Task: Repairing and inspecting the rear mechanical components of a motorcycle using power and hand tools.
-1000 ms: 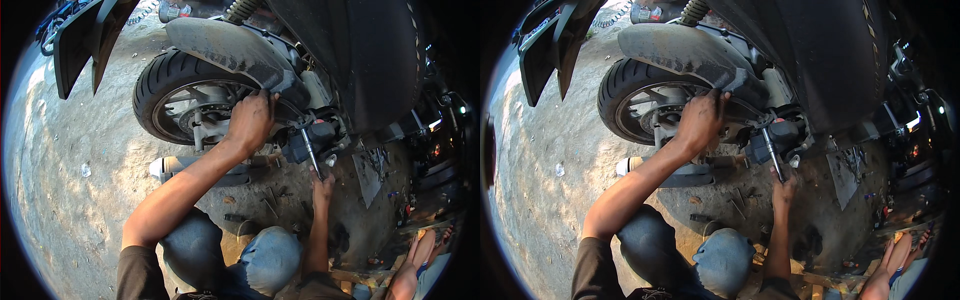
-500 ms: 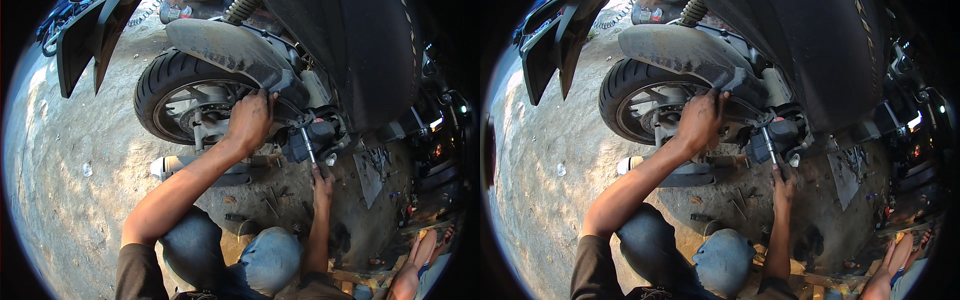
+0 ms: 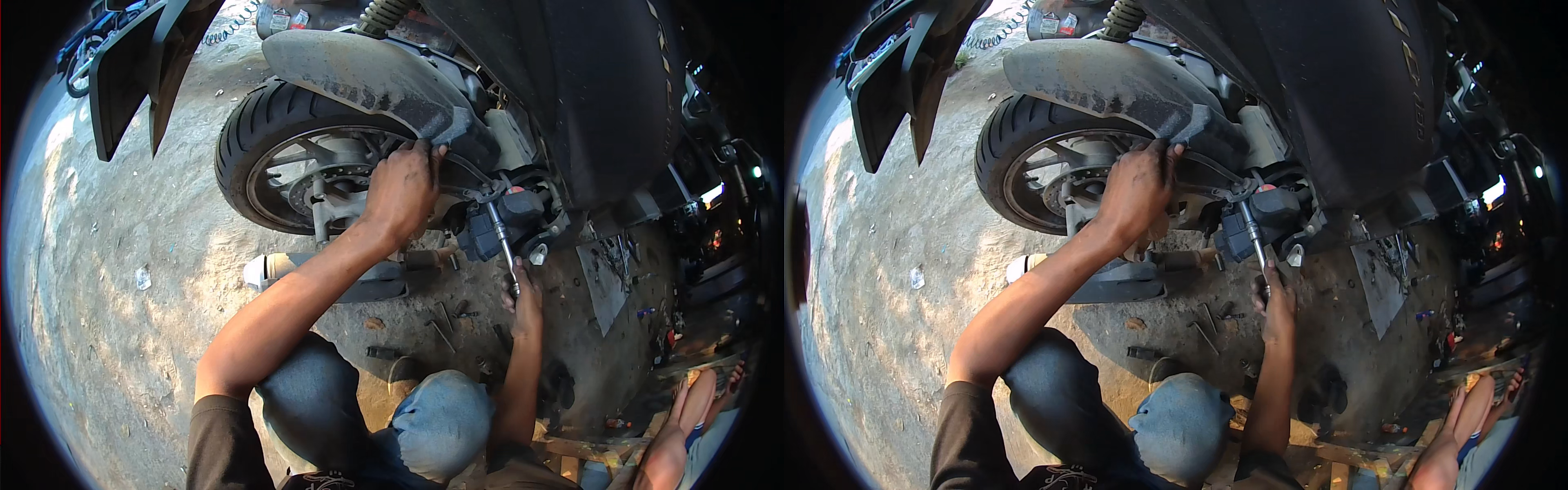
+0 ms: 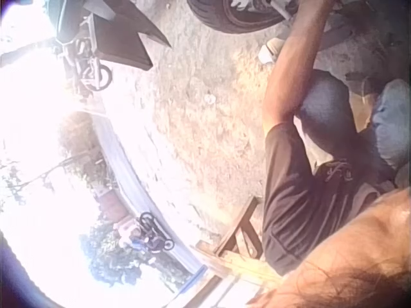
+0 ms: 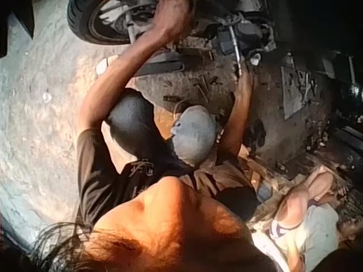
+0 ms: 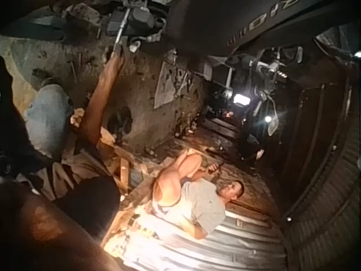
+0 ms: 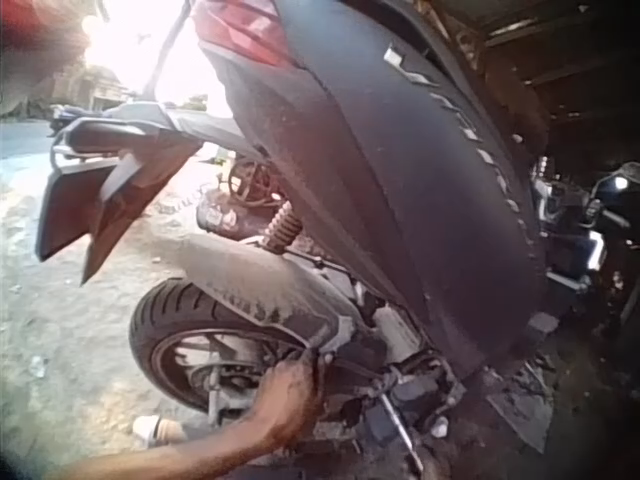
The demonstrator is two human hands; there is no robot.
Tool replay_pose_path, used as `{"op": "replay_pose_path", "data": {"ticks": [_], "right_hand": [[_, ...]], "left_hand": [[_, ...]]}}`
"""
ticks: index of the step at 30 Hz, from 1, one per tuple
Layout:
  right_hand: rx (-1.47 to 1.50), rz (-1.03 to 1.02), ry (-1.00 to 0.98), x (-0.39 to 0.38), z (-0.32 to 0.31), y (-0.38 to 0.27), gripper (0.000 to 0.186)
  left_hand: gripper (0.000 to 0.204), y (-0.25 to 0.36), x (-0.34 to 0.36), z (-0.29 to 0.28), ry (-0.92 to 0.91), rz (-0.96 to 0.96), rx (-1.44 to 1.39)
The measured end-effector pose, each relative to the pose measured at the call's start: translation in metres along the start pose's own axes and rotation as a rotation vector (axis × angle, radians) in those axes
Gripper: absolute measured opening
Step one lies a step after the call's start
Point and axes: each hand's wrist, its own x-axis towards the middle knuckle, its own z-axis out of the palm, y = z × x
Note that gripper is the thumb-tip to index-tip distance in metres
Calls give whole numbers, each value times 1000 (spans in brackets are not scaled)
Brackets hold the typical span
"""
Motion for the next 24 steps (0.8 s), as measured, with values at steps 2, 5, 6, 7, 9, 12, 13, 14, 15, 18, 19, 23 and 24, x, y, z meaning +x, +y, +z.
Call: {"op": "replay_pose_path", "data": {"ticks": [2, 5, 6, 7, 9, 12, 13, 14, 15, 18, 19, 23, 24], "right_hand": [[175, 84, -127, -2, -1, -3, 20], [123, 24, -159, -3, 7, 5, 21], [-101, -129, -72, -3, 10, 8, 23], [-218, -215, 118, -2, 15, 14, 23], [-151, -220, 60, 1, 12, 15, 23], [18, 27, -40, 5, -3, 8, 26], [220, 106, -184, 6, -7, 6, 27], [437, 179, -290, 6, -8, 7, 29], [411, 185, -280, 6, -8, 8, 26], [-98, -157, -72, 7, 3, 20, 20], [-319, -321, 119, 9, 9, 24, 19], [-330, -286, 267, 14, 8, 18, 23], [-62, -103, 105, 14, 3, 14, 25]], "left_hand": [[37, -1, 0, 0, 18, 15, -5], [36, -1, 0, 1, 23, 19, 6], [36, -2, 0, 1, 25, 11, 17], [36, -2, -1, 0, 26, 17, 15], [36, -2, -1, 1, 21, 24, 13], [35, -1, -1, 2, 9, 12, -14], [34, -1, 0, 3, 23, 20, -11], [34, -1, 0, 3, 41, 35, -14], [34, 0, 0, 4, 37, 26, -7], [33, 0, 0, 2, 30, 9, -21], [33, 0, -1, 1, 19, 0, -23], [36, 2, 0, 0, -25, 9, 37], [36, 2, -1, 0, -45, -6, 42]]}}
